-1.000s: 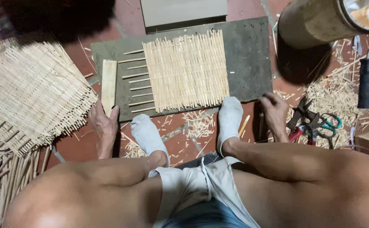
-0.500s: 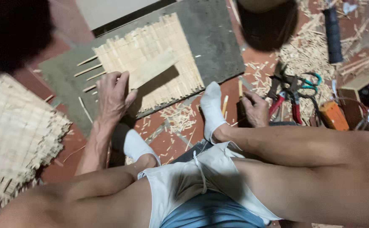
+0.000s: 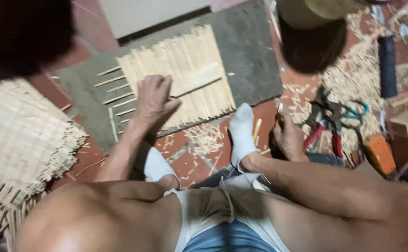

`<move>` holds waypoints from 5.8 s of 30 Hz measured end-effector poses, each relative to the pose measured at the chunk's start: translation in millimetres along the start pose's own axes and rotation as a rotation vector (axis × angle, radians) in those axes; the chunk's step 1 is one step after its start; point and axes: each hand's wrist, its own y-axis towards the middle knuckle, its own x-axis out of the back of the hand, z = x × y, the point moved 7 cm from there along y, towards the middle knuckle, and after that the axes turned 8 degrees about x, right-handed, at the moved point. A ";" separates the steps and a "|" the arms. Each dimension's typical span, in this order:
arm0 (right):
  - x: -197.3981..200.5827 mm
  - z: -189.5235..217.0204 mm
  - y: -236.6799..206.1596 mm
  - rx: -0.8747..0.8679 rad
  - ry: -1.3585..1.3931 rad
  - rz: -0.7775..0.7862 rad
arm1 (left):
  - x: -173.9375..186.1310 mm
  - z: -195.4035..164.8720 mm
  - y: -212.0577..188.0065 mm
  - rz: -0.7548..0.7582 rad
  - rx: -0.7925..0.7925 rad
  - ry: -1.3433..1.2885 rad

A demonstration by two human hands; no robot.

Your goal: The person assembles bamboo mats by applying glue to a cardboard base, placing a woven bamboo mat on top, and pressing it down. The person then marks the mat with a pencil and places the finished unit on a stack.

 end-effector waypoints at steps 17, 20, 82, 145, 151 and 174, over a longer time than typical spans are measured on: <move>29.6 102.4 143.1 0.345 0.192 -0.185 | -40.0 -26.6 34.4 0.013 -0.168 -0.072; 19.8 101.9 154.4 0.288 0.161 -0.101 | -44.6 -21.0 32.4 -0.016 -0.172 -0.107; -96.5 252.3 270.9 0.286 0.883 0.232 | -52.6 -11.8 41.9 -0.031 -0.080 -0.027; -147.2 341.5 257.4 0.385 0.705 0.484 | -80.4 8.7 44.6 -0.035 -0.019 -0.131; -138.5 355.4 254.6 0.622 0.717 0.371 | -80.8 10.2 45.1 -0.038 -0.028 -0.175; -45.7 196.9 243.6 0.222 0.956 -0.087 | -64.6 -2.0 42.7 -0.071 -0.064 -0.123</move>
